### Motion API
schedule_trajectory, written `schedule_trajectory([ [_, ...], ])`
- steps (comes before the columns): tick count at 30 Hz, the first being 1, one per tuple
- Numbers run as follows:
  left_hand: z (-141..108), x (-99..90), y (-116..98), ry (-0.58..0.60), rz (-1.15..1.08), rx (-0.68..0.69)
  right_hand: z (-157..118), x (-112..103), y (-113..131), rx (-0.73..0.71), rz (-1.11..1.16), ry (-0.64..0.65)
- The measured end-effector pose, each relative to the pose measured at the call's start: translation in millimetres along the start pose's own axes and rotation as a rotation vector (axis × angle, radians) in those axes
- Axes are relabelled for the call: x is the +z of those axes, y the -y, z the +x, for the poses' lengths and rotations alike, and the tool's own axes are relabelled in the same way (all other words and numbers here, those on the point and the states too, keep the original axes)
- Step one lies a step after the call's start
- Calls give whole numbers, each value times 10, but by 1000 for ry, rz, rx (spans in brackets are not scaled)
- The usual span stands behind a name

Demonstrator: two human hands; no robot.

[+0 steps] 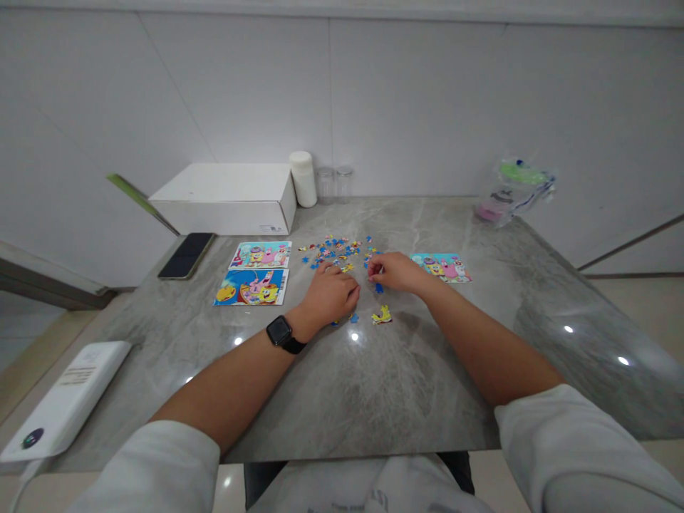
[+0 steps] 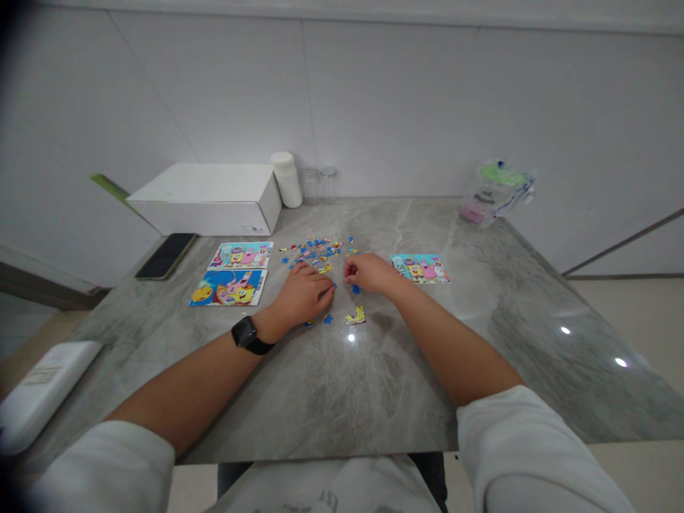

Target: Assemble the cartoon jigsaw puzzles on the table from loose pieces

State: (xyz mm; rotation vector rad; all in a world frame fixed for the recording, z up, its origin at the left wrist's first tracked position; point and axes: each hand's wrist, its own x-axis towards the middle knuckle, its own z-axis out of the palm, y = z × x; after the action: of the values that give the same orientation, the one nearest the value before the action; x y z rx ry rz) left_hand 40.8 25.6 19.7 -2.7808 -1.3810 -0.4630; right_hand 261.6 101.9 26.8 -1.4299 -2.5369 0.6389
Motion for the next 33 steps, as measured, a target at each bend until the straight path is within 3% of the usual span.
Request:
schedule_trajectory([
  [5, -19, -49, -99, -17, -36, 79, 13, -165, -153, 48, 125, -28],
  [11, -76, -50, -267, 73, -134, 308, 39, -103, -201, 26, 153, 121],
  [16, -97, -10, -298, 123, -121, 285, 67, -43, -219, -17, 156, 162],
  [33, -78, 45, -275, 142, -143, 226, 140, 115, -264, 35, 104, 166],
])
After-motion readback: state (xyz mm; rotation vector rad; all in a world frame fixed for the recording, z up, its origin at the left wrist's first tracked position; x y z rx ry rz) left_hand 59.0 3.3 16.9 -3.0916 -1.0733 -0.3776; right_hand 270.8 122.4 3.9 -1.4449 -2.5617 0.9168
